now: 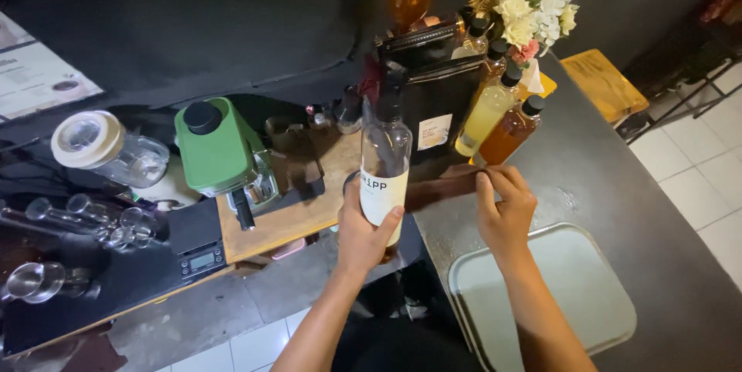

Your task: The person wipes a bottle with a cloth, shakes it, and sets it on a tray, then repeats the process with two more bottles.

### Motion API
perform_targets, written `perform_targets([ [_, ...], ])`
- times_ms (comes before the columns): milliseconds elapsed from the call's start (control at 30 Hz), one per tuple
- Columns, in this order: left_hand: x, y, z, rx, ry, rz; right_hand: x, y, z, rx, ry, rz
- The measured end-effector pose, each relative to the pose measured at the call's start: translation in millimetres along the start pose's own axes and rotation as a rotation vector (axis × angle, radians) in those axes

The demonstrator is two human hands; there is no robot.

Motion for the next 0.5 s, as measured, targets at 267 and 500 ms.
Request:
perform_targets([
  [267, 0, 2, -4, 0.012, -0.016, -0.016, -19, 25, -39, 0.378, 0.285, 0.086],
  [500, 0, 25, -8, -0.235, 0.009, 0.123, -58, 102, -84, 1.251, 0.519, -0.084],
])
Point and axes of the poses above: each hand's wrist, its own x-axis towards the middle knuckle, its own y-axis out of the palm, z = x × y, the point moved 7 cm from there along x, towards the middle knuckle, and after that the axes turned 6 degrees about z, right-handed, at the moved point
